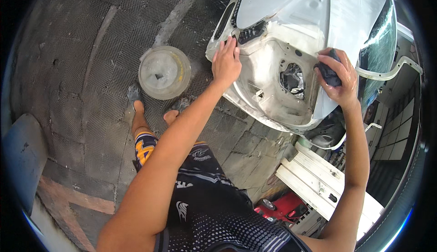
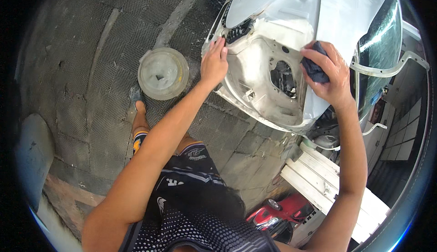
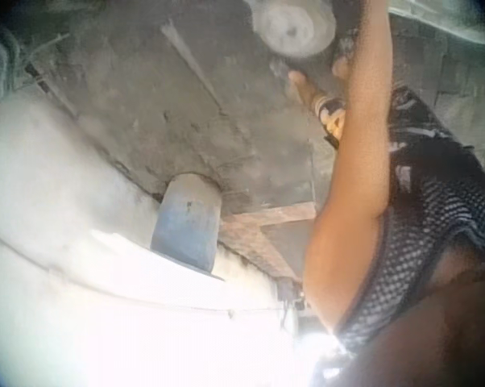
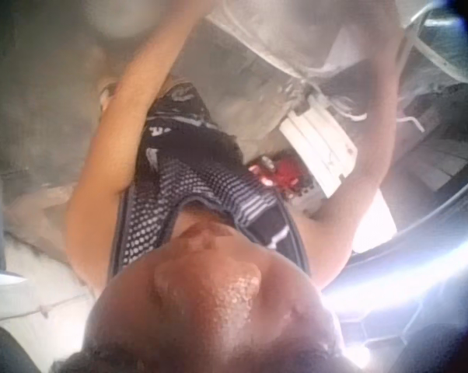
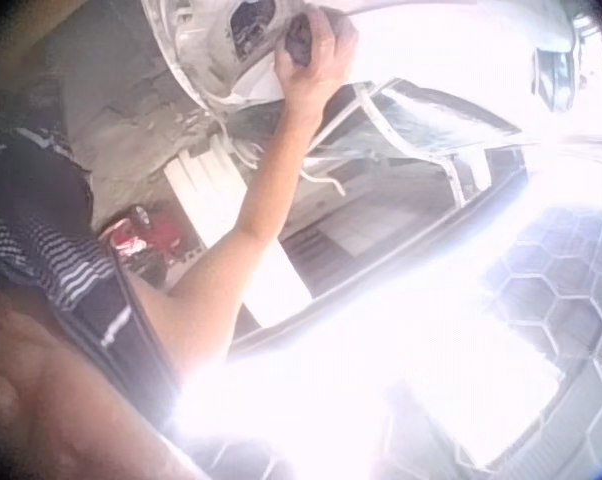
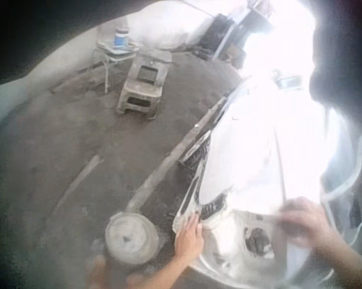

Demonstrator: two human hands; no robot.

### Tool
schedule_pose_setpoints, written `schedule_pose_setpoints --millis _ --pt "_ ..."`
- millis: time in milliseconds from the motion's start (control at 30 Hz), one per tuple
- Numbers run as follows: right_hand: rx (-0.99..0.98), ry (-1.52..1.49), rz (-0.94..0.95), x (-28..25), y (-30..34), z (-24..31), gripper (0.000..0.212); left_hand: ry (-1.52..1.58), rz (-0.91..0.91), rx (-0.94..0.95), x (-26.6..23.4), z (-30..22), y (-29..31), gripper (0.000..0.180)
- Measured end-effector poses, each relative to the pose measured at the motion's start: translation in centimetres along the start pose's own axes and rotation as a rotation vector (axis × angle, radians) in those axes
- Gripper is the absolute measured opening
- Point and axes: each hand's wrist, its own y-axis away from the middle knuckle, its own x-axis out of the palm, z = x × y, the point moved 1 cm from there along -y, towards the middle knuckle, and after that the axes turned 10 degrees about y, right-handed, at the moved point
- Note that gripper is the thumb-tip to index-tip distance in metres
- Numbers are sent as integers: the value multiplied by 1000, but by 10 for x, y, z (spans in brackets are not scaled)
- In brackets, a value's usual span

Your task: The person scrubs a white car bumper with a dark sponge, repeatedly dipping it into a bucket of water. They wipe various sections of the bumper's exterior and interior surfaces, moving around the part to reach different areas.

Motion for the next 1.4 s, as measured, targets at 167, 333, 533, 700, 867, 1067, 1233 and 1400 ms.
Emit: schedule_pose_setpoints --millis 167,333,533,700,867,1067,1233,1400 --pt "2 -111 -31 2 -10 -3 41 -185 -82 -143 -1 -64 7 21" --pt "11 -140 -1 4 -3 -12 41 -43 -221 145 20 -109 25 20" --pt "0 -159 9 3 -6 -11 40 102 -364 374 22 -85 23 20" --pt "13 -205 36 2 -9 -9 38 101 -384 401 25 -81 22 18" --pt "-9 -187 46 0 -9 -11 39 24 -360 391 5 -40 31 20" --pt "-11 -182 37 3 -8 -12 39 87 -312 78 -9 -24 17 16" --pt "-50 -123 140 -11 -1 -18 50 122 -273 124 5 -12 27 31" --pt "-108 -116 142 -6 15 -21 53 57 -56 219 -22 21 -7 35"
